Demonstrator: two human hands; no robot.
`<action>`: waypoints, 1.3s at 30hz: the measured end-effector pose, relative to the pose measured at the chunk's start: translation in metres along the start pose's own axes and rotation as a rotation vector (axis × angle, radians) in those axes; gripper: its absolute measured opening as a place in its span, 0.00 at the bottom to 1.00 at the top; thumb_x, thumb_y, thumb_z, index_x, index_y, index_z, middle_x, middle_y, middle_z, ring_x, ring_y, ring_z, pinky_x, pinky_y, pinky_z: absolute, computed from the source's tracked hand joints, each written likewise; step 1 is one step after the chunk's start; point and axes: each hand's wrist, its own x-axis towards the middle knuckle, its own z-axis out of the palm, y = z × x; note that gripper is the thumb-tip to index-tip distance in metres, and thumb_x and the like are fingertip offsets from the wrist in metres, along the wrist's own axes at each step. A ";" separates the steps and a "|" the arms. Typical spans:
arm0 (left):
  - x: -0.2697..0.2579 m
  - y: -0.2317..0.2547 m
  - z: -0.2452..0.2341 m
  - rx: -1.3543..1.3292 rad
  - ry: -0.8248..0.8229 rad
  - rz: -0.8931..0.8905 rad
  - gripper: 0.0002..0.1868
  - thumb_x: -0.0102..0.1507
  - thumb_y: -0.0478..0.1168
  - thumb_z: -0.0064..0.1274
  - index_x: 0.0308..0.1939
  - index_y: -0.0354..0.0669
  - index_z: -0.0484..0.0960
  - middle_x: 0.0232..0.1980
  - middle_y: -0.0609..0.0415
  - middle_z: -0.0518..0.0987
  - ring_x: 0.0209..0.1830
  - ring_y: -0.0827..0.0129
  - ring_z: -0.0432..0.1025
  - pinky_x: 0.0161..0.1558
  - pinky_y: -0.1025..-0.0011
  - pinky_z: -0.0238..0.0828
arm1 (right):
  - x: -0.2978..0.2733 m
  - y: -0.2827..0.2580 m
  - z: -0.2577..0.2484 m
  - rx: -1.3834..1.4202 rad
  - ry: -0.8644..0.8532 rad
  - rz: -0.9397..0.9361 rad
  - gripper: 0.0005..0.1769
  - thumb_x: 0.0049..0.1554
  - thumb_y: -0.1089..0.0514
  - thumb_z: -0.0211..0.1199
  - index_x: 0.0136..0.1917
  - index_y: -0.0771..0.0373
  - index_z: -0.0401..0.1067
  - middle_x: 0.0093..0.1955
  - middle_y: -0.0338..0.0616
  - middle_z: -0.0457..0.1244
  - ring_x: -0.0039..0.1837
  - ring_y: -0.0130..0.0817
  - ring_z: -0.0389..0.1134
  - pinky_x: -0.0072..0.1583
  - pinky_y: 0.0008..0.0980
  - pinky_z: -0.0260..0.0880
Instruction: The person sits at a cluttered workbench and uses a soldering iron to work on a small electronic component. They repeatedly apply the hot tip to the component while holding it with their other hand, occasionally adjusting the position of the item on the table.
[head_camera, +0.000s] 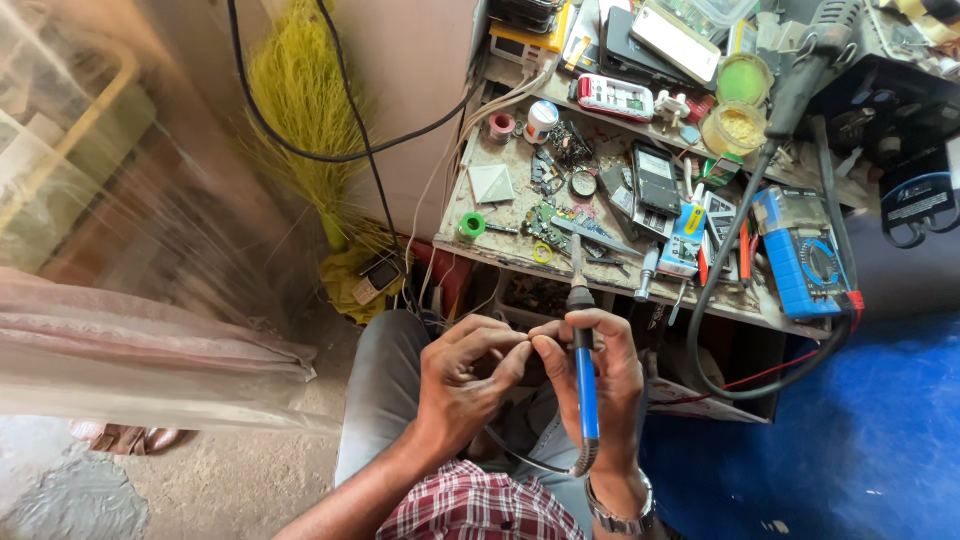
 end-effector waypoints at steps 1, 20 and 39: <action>-0.001 -0.001 0.000 0.006 0.002 0.027 0.05 0.62 0.33 0.62 0.41 0.36 0.87 0.40 0.55 0.82 0.36 0.77 0.76 0.37 0.78 0.74 | -0.001 -0.001 0.000 -0.010 0.007 0.006 0.19 0.60 0.68 0.66 0.62 0.65 0.64 0.50 0.48 0.69 0.52 0.27 0.74 0.51 0.22 0.75; -0.034 0.000 0.002 -0.627 -0.017 -0.464 0.08 0.65 0.38 0.59 0.36 0.36 0.85 0.24 0.64 0.72 0.23 0.84 0.61 0.26 0.80 0.55 | -0.028 -0.015 0.013 0.192 0.054 0.006 0.23 0.59 0.71 0.65 0.65 0.63 0.62 0.50 0.44 0.68 0.49 0.24 0.69 0.51 0.22 0.72; -0.040 -0.004 -0.009 -0.542 -0.092 -0.383 0.09 0.67 0.38 0.54 0.39 0.34 0.83 0.32 0.59 0.79 0.30 0.81 0.70 0.37 0.78 0.69 | -0.041 -0.022 0.013 -0.059 -0.036 -0.096 0.22 0.61 0.68 0.64 0.65 0.64 0.61 0.49 0.42 0.67 0.42 0.16 0.66 0.41 0.17 0.68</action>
